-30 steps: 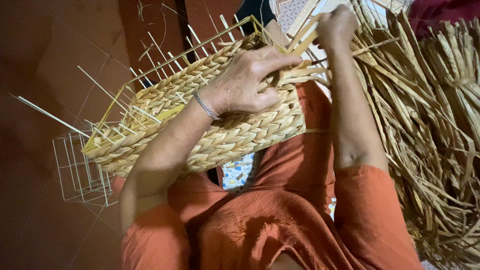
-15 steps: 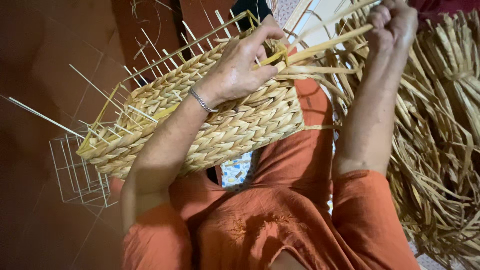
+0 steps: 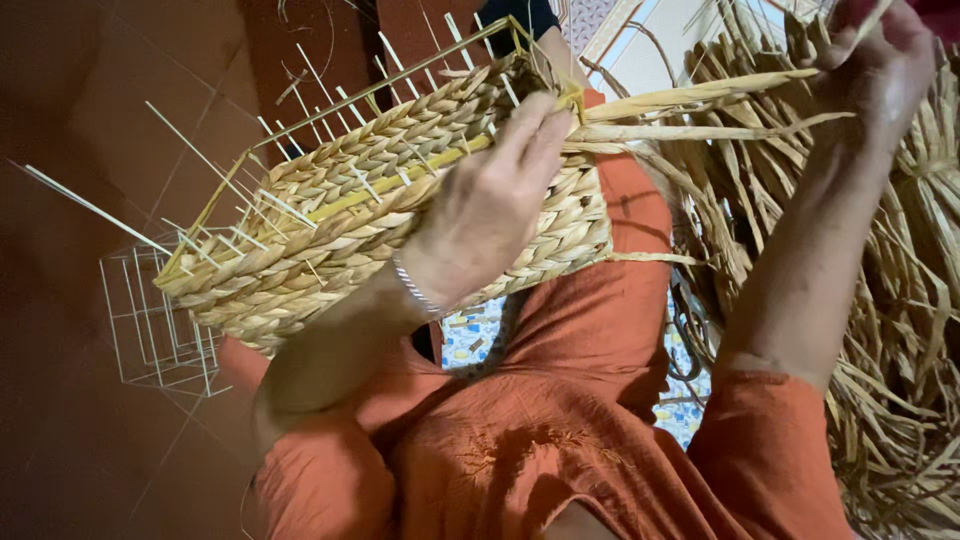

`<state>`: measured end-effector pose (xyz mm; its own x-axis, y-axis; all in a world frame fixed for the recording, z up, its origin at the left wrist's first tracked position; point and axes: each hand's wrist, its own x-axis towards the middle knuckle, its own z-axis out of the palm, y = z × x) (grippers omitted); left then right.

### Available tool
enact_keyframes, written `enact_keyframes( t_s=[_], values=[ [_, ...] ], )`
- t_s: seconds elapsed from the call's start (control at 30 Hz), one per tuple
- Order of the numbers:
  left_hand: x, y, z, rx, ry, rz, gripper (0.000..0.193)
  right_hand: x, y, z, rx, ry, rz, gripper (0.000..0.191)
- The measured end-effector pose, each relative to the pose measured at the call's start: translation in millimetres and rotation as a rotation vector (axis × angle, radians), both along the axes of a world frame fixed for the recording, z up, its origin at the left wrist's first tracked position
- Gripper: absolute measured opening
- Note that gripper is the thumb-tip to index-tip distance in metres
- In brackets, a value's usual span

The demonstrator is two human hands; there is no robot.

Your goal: The person weaves dried palm leaves into a rectangular basket using a wire frame. They interlace the leaves through the frame's vertical wires, periodically rotating the basket to continue the weave around the sides.

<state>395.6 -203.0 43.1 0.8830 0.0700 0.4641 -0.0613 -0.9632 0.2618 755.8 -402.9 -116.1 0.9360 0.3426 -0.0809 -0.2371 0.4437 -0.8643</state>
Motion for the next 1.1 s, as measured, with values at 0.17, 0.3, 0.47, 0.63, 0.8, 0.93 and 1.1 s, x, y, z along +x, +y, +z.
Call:
enact_keyframes(
  t_s=[0.17,0.3,0.47,0.63,0.8,0.93,1.1],
  values=[
    [15.5,9.1,-25.3,-0.053,0.185,0.142,0.056,-5.7,-27.5,17.1,-0.246,-0.237,-0.102,0.031],
    [27.4,27.5,-24.1,-0.255,0.134,0.052,0.053,-75.7,-33.2,67.9,-0.551,-0.922,-0.337,0.037],
    [33.9,26.4,-9.7,-0.763,0.389,0.185,0.046,-172.2,16.3,107.7,-0.904,-1.868,-0.059,0.047],
    [30.7,20.4,-10.2,-0.891,0.282,0.157,0.045,-186.6,45.4,109.1,-0.708,-1.321,0.545,0.032],
    [43.2,9.4,-34.5,-0.591,-0.092,0.108,0.056,-171.0,24.8,113.6,-0.651,-1.209,0.663,0.024],
    [46.2,8.8,-50.4,-0.535,0.040,0.205,0.057,-153.0,34.1,116.0,-0.698,-1.716,0.307,0.013],
    [42.0,17.5,-51.3,-0.499,0.054,0.181,0.053,-122.5,79.4,94.1,-0.588,-1.586,0.348,0.010]
  ],
)
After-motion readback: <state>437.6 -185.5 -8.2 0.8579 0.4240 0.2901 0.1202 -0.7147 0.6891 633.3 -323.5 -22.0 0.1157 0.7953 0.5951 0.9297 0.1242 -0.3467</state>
